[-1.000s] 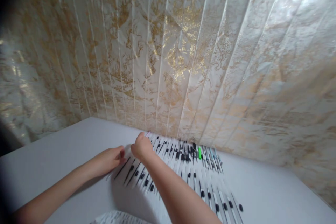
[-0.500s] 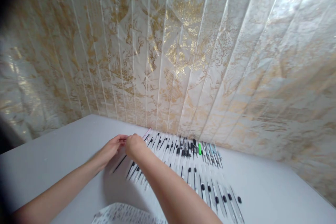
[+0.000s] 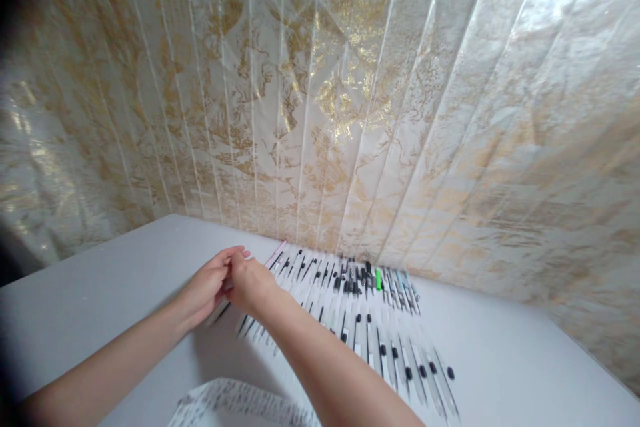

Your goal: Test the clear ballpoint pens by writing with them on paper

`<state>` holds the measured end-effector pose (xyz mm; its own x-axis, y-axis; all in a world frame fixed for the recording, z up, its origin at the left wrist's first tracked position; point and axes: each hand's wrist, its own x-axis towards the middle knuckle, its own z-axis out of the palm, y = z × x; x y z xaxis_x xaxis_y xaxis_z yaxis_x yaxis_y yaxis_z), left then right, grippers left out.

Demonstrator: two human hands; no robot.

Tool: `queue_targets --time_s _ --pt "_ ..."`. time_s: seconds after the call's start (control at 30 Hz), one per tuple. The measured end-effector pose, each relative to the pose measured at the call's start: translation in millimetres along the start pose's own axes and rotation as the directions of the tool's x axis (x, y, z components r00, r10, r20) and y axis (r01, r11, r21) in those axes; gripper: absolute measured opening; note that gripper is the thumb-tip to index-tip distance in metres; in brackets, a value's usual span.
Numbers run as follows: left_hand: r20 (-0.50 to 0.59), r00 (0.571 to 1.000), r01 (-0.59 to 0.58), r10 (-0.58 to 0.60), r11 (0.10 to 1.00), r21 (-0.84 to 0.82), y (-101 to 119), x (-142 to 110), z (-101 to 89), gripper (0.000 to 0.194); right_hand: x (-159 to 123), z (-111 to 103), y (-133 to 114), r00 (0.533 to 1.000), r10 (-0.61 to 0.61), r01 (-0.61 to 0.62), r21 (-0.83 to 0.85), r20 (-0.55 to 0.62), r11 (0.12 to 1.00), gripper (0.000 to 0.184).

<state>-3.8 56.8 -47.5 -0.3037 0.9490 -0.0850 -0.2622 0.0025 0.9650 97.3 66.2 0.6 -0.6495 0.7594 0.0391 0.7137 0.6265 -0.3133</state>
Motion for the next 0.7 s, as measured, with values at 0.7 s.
queue_targets --time_s 0.7 --pt "0.011 0.993 -0.115 0.115 0.993 0.018 -36 9 -8.7 0.029 -157 -19 29 0.940 0.079 -0.061 0.065 -0.333 0.996 0.033"
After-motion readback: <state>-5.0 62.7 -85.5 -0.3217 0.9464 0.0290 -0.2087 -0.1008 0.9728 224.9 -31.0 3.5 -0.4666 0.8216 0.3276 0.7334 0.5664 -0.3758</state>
